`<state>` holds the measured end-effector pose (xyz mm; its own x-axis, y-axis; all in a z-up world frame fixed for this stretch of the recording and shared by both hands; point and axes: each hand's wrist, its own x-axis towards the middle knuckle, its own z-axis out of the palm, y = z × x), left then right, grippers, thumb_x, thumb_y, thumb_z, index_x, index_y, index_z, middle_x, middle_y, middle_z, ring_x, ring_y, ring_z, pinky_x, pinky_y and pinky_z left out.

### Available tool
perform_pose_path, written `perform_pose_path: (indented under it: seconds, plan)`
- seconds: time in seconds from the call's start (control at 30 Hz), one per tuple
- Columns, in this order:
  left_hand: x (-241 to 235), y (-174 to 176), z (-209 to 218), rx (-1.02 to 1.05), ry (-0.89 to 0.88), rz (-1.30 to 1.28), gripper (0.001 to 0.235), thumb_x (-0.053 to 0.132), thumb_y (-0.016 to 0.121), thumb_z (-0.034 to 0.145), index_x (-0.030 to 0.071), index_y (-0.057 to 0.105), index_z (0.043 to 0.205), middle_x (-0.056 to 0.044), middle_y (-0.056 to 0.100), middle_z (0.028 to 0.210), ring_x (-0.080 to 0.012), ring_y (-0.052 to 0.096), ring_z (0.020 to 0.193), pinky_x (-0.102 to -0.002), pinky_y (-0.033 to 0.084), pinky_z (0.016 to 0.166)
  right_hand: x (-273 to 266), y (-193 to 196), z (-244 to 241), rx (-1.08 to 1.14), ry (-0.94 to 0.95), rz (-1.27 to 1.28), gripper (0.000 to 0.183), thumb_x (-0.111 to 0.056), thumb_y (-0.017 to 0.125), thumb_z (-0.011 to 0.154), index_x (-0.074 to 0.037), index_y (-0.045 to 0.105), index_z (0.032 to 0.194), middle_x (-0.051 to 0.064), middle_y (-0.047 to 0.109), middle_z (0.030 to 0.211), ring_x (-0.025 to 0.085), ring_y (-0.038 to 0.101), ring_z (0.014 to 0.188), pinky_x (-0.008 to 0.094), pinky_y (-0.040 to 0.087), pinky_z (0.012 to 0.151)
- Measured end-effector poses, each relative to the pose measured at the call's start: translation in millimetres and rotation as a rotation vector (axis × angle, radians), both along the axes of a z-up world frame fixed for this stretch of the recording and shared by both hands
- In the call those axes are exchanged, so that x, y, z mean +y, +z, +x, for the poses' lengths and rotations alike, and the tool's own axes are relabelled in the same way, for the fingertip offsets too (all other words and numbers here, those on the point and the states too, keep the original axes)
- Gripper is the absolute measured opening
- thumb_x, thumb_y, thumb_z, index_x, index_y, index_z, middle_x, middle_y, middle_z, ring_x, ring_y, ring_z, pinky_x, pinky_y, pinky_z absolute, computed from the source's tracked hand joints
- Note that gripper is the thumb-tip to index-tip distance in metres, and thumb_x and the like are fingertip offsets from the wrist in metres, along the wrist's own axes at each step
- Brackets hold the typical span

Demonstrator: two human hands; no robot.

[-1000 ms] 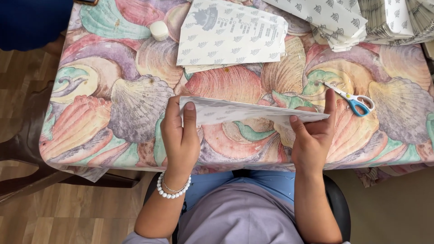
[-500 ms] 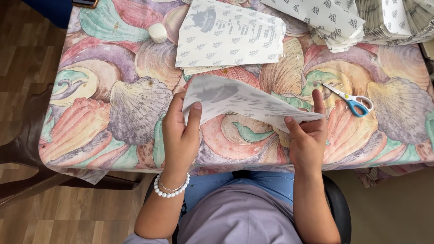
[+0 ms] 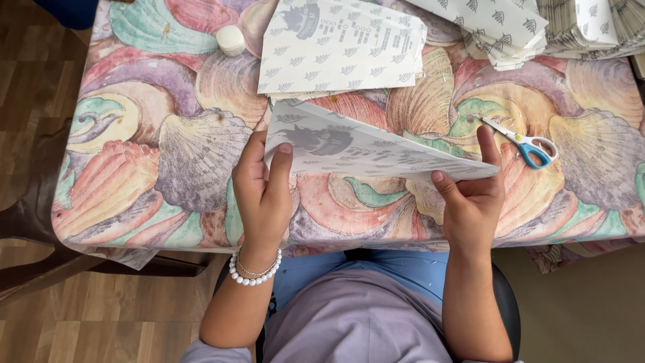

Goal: Folding printed paper sheets into bags on a table

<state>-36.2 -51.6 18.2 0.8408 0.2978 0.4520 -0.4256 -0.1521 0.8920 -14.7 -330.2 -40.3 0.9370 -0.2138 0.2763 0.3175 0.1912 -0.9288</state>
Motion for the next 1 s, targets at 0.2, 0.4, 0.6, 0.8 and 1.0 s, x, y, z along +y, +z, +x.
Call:
perform_pose_path:
  seconds: [0.2, 0.4, 0.6, 0.8, 1.0]
  plan:
    - [-12, 14, 2, 0.013, 0.038, 0.062, 0.024, 0.018, 0.050, 0.108, -0.002, 0.061, 0.114, -0.017, 0.057, 0.092, -0.0264, 0.054, 0.093, -0.050, 0.039, 0.092, 0, -13, 8, 0.062, -0.002, 0.007, 0.081, 0.010, 0.075, 0.085, -0.005, 0.043, 0.158, 0.017, 0.071, 0.113, 0.021, 0.070, 0.106, 0.040, 0.061, 0.094]
    - [-12, -2, 0, 0.121, 0.121, 0.151, 0.018, 0.022, 0.052, 0.107, 0.004, 0.056, 0.110, 0.006, 0.027, 0.062, -0.0054, 0.020, 0.049, -0.027, 0.019, 0.047, -20, 33, -2, -0.092, -0.034, -0.503, 0.105, 0.005, 0.077, 0.100, -0.023, 0.001, 0.167, 0.030, 0.042, 0.158, 0.042, 0.046, 0.153, 0.049, 0.035, 0.129]
    - [-14, 6, -2, 0.085, 0.100, 0.165, 0.023, 0.021, 0.049, 0.108, 0.004, 0.060, 0.120, 0.006, 0.036, 0.067, -0.0051, 0.020, 0.051, -0.026, 0.018, 0.048, 24, 101, 0, -0.633, -0.168, -0.903, 0.035, 0.001, 0.075, 0.107, 0.011, 0.061, 0.137, 0.030, 0.061, 0.133, 0.043, 0.063, 0.124, 0.051, 0.055, 0.109]
    - [-13, 6, -3, 0.071, 0.107, 0.174, 0.018, 0.023, 0.050, 0.108, 0.006, 0.056, 0.107, 0.006, 0.031, 0.067, -0.0056, 0.020, 0.051, -0.026, 0.018, 0.047, 50, 104, 19, -0.677, -0.180, -0.976, 0.013, 0.014, 0.073, 0.108, 0.008, 0.074, 0.120, 0.021, 0.067, 0.106, 0.032, 0.065, 0.091, 0.038, 0.051, 0.076]
    - [-11, 10, -9, 0.036, 0.106, 0.190, 0.021, 0.024, 0.049, 0.107, 0.006, 0.058, 0.104, -0.001, 0.065, 0.085, -0.0119, 0.056, 0.074, -0.028, 0.043, 0.067, 49, 116, 11, -0.588, -0.070, -0.962, 0.009, 0.014, 0.071, 0.108, 0.010, 0.075, 0.114, 0.020, 0.066, 0.101, 0.030, 0.064, 0.090, 0.036, 0.050, 0.078]
